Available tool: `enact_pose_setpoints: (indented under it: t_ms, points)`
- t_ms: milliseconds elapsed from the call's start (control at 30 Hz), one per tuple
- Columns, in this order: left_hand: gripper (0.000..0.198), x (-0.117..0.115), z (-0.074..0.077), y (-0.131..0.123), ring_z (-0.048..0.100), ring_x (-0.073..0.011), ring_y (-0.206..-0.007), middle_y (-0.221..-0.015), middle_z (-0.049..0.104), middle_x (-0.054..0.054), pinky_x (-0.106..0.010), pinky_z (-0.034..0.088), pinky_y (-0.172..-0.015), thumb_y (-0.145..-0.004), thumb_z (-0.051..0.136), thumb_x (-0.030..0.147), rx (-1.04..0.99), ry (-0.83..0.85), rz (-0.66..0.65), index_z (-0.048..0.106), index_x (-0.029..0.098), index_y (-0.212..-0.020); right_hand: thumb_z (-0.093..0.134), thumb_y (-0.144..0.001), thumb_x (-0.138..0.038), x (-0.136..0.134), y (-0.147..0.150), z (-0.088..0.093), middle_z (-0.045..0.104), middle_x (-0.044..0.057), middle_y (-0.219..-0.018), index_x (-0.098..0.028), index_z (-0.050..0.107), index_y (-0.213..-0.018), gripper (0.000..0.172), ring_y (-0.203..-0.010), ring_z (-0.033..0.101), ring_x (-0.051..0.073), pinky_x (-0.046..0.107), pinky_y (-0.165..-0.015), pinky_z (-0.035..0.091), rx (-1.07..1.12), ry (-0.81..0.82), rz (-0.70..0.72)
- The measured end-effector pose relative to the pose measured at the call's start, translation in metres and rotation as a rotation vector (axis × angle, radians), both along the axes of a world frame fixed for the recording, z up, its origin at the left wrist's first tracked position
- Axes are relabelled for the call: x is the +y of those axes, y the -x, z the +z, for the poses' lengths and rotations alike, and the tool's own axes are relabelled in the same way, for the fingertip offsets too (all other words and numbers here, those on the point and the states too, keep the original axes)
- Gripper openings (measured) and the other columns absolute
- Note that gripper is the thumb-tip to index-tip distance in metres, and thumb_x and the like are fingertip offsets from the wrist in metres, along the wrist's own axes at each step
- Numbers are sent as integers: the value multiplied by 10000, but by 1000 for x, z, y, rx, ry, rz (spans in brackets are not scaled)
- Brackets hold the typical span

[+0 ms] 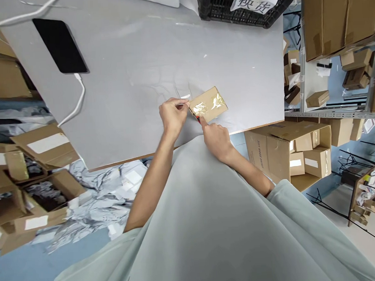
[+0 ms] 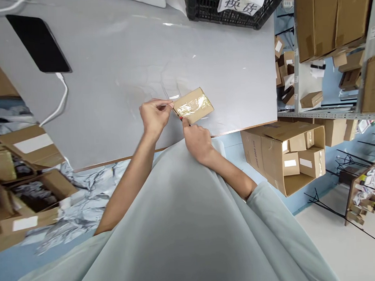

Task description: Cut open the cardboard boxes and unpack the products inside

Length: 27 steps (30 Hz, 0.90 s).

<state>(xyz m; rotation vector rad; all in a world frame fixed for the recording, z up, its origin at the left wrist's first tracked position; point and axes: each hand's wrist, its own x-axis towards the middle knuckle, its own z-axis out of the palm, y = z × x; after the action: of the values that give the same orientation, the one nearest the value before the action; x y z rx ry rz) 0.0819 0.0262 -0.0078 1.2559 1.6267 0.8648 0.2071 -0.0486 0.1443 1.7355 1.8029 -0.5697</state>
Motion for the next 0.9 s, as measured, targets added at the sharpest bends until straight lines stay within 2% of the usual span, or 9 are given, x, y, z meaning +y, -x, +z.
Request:
enact_pose_setpoints:
  t_ms: [300,500,633,767,900]
  points:
    - [211,-14,6,-8,816,-246,-969,-1099,871,-71,-379,652,-966,-919,736,253,41,35,-21,911,218,-1031,348,-1145,-70,-16,-14,5,803,213,-1308,-214,241,-1844,722,-1130,831,227,300,-957,638,-50,95,21]
    - [218,-18,12,-14,817,-262,-993,-1104,867,-75,-396,648,-982,-907,731,271,31,74,-32,909,224,-1023,382,-1140,-97,-28,-22,5,790,215,-1260,-247,186,-1866,767,-1044,837,242,311,-878,648,-36,78,16]
    - [228,-20,15,-18,812,-251,-1006,-1125,861,-67,-387,642,-991,-928,699,272,36,83,-22,898,232,-1032,412,-1143,-117,-37,-34,9,777,200,-1196,-258,226,-1862,756,-999,831,247,333,-857,647,-52,119,15]
    - [244,-20,13,-20,806,-238,-1005,-1151,850,-75,-370,638,-985,-937,685,271,28,94,-22,890,216,-1057,376,-1135,-87,-40,-48,14,774,188,-1245,-289,224,-1860,768,-1023,821,240,324,-859,631,-60,193,20]
    - [264,-19,10,-16,806,-244,-1005,-1193,834,-86,-390,644,-983,-963,665,293,27,71,-28,878,210,-1097,372,-1143,-100,-49,-59,27,779,164,-1247,-330,211,-1862,771,-997,815,234,300,-832,598,-35,175,12]
